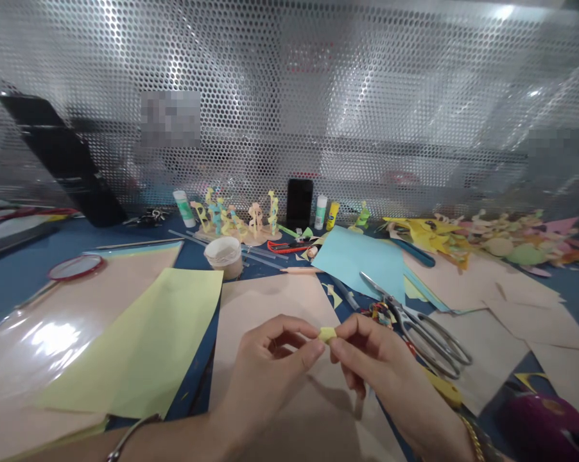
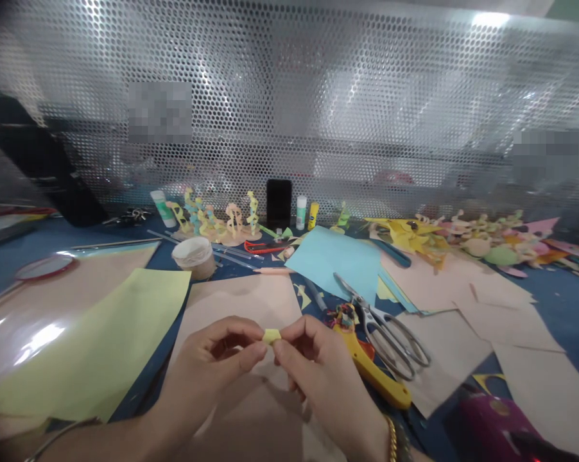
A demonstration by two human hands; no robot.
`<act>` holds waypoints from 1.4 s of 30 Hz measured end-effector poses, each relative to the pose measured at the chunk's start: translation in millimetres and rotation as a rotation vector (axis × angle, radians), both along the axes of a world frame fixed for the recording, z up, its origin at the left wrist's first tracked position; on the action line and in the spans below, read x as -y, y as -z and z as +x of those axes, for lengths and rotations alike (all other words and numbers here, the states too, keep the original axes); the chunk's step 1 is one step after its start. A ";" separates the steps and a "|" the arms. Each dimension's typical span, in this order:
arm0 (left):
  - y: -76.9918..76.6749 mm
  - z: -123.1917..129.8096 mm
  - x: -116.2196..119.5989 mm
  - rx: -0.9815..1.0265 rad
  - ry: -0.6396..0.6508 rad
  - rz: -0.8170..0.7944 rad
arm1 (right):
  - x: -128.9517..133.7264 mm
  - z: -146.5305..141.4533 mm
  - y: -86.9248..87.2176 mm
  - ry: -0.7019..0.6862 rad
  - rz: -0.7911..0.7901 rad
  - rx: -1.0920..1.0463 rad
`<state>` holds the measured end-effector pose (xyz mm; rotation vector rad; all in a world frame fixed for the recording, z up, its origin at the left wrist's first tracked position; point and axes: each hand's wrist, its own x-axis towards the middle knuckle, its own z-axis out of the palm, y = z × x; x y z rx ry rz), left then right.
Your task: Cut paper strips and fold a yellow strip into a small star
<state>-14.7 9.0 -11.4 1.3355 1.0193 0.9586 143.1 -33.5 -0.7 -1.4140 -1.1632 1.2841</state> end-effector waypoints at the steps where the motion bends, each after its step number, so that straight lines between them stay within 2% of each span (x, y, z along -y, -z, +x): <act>1: 0.0 0.2 -0.1 -0.002 0.003 0.000 | 0.0 -0.1 0.1 -0.001 0.002 0.004; 11: 0.9 -0.1 -2.4 -0.012 0.039 0.066 | 2.0 -1.0 0.7 -0.008 0.045 0.072; 24: -3.8 0.5 0.9 -0.055 0.029 -0.038 | 1.6 -1.8 -0.5 -0.005 0.056 0.121; 31: -1.6 -0.9 0.6 -0.064 0.063 -0.001 | 5.2 -1.1 0.7 0.003 0.056 0.153; 34: -1.1 -2.1 1.3 -0.034 0.082 0.007 | 4.6 -0.8 1.1 -0.003 0.052 0.127; 39: -2.6 -1.2 0.5 0.139 0.084 -0.071 | 2.1 0.2 0.5 -0.001 0.020 0.021; 42: -4.0 -0.1 -0.3 0.096 0.085 -0.073 | 0.9 0.7 0.9 -0.015 0.018 -0.003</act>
